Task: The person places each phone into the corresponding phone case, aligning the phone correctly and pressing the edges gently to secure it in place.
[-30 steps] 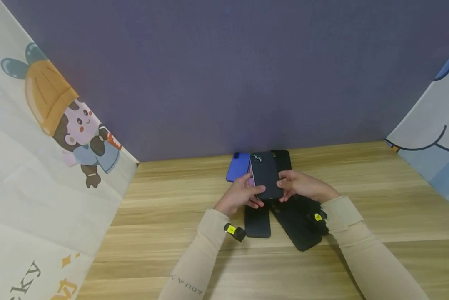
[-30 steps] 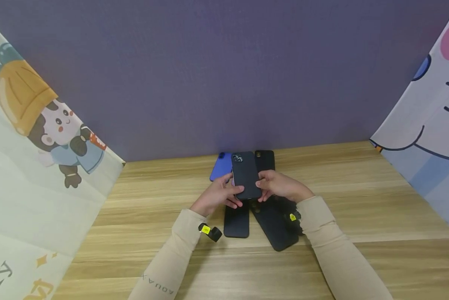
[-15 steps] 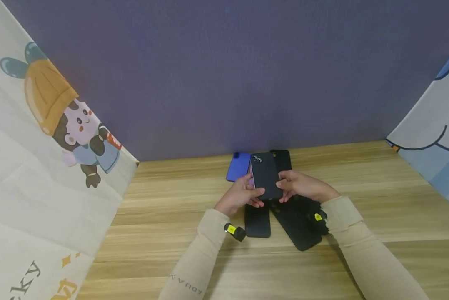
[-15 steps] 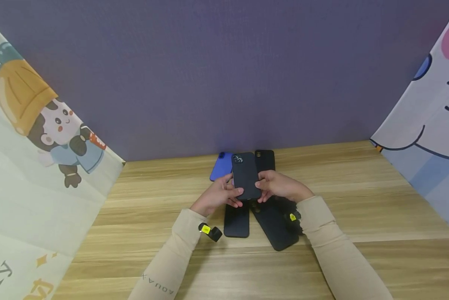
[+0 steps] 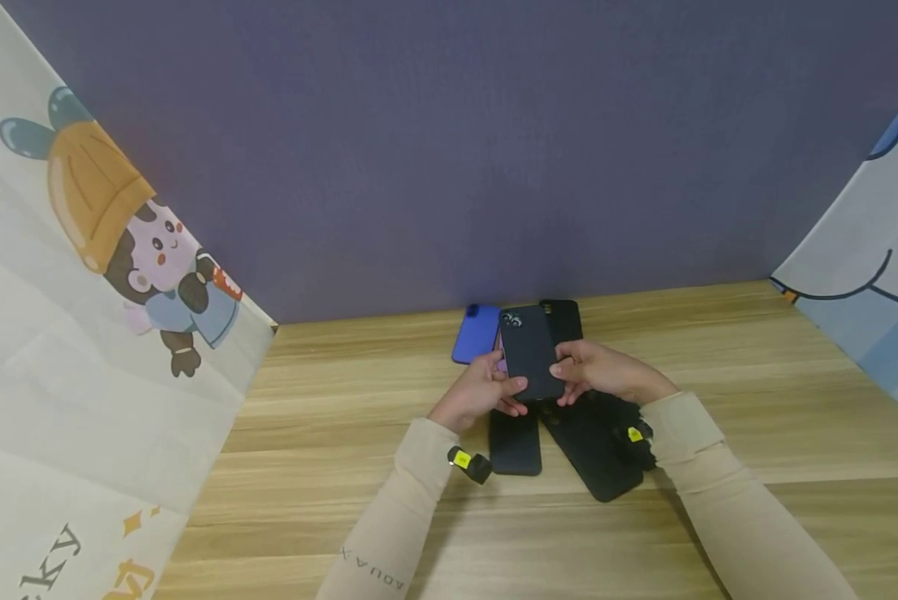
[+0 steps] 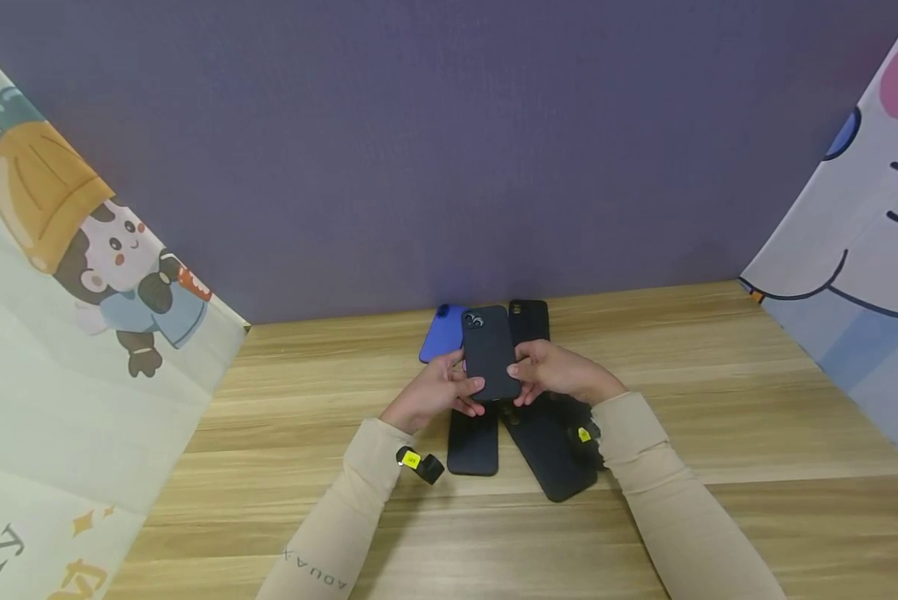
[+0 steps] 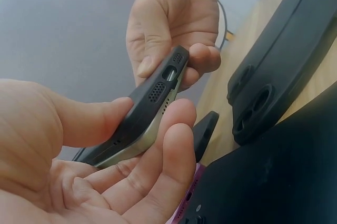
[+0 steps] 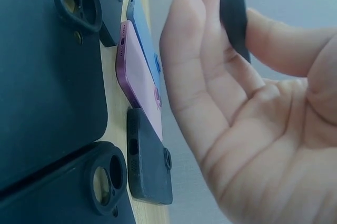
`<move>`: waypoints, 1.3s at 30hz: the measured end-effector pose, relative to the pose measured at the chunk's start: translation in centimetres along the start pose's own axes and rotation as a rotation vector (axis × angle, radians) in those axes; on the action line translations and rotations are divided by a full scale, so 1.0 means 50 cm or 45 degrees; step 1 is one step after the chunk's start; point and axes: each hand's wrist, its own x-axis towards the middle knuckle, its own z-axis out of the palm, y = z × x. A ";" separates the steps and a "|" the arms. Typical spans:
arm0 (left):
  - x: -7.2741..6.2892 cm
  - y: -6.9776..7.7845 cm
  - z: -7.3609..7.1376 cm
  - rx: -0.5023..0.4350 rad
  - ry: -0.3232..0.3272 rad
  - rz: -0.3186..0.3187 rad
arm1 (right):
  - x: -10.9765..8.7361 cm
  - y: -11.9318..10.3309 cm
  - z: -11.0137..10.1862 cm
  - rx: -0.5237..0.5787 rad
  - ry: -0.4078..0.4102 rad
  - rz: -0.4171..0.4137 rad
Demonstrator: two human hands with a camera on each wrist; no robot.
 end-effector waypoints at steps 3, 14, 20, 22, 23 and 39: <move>0.000 0.000 0.000 0.004 0.004 -0.001 | 0.001 -0.002 0.001 -0.001 0.016 0.023; -0.003 0.001 0.003 -0.018 0.001 -0.014 | 0.004 -0.002 0.006 -0.003 0.033 0.042; -0.003 0.002 0.003 -0.042 0.011 -0.023 | 0.004 -0.002 0.010 0.004 0.029 0.041; -0.003 0.004 0.003 -0.051 0.014 -0.022 | 0.001 -0.002 0.010 0.027 0.007 0.053; -0.003 0.004 0.003 -0.055 0.015 -0.021 | 0.000 -0.002 0.009 0.043 -0.007 0.066; -0.001 0.006 0.003 -0.064 0.009 -0.002 | -0.004 -0.006 0.012 0.067 -0.041 0.081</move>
